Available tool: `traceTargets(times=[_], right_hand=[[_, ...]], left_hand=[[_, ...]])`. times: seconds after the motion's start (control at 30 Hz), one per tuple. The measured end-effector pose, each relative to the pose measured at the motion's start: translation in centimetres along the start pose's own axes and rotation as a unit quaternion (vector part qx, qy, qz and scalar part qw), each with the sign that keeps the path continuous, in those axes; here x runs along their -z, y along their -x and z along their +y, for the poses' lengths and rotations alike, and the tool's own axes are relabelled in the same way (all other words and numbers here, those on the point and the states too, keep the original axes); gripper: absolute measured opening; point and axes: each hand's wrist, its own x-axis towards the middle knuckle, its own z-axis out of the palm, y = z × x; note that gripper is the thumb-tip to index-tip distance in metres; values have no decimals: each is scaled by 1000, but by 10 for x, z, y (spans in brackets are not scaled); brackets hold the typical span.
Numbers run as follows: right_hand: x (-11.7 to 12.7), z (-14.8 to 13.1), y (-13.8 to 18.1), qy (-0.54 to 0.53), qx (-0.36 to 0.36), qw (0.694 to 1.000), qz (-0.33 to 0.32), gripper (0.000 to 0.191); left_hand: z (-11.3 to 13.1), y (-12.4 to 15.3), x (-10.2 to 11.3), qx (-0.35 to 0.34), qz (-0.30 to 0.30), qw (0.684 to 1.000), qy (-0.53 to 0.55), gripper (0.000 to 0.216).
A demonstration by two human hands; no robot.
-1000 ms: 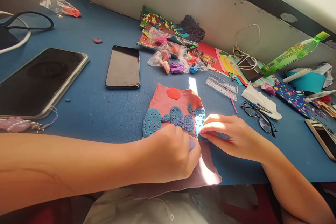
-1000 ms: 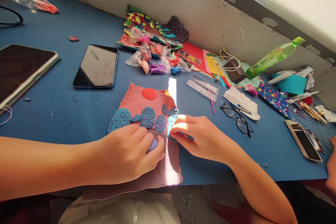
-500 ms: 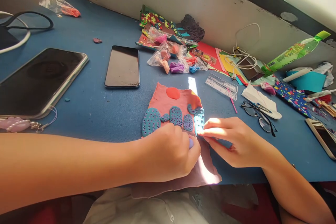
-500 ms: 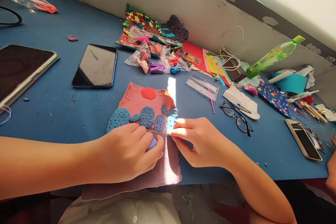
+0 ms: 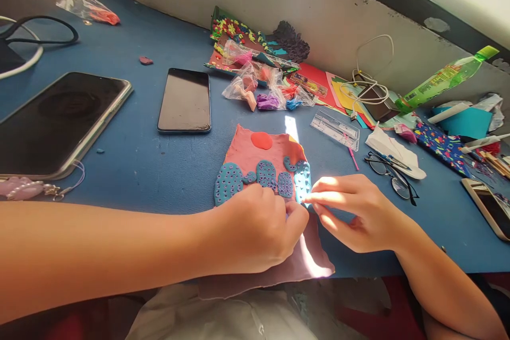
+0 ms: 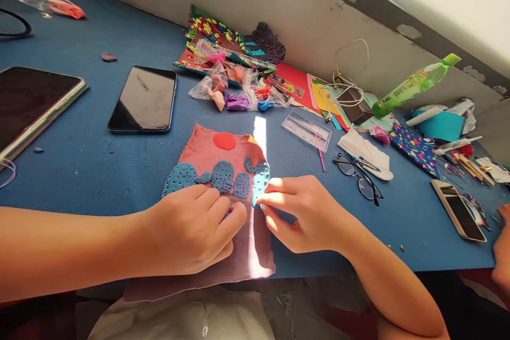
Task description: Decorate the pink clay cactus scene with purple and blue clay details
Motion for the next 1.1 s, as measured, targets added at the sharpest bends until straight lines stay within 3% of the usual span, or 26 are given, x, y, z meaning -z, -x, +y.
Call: traceTargets(times=[0.13, 0.33, 0.7, 0.8, 0.87, 0.97, 1.03, 1.1], right_hand=[[-1, 0, 0, -8, 0, 998, 58, 20], [-4, -5, -2, -17, 27, 992, 119, 21], [-10, -13, -2, 72, 44, 991, 104, 17], [-13, -13, -1, 22, 30, 996, 78, 14], [-12, -12, 2, -70, 8, 995, 74, 11], [-10, -7, 4, -207, -56, 968, 130, 12], [-10, -1, 4, -228, -95, 954, 171, 19], [-12, 7, 2, -186, -106, 960, 178, 19]], left_hand=[[-2, -3, 2, 23, 39, 999, -1, 17], [-5, -3, 2, 1, 25, 1000, 12, 16], [-5, -6, 2, 5, 27, 999, 34, 22], [-6, -6, 2, 9, 35, 999, 30, 26], [-6, -6, 2, 21, 35, 999, 19, 23], [-5, -3, 3, 19, 37, 999, 20, 25], [-3, -1, 4, -1, 48, 998, 33, 26], [-3, -1, 3, -9, 51, 998, 44, 26]])
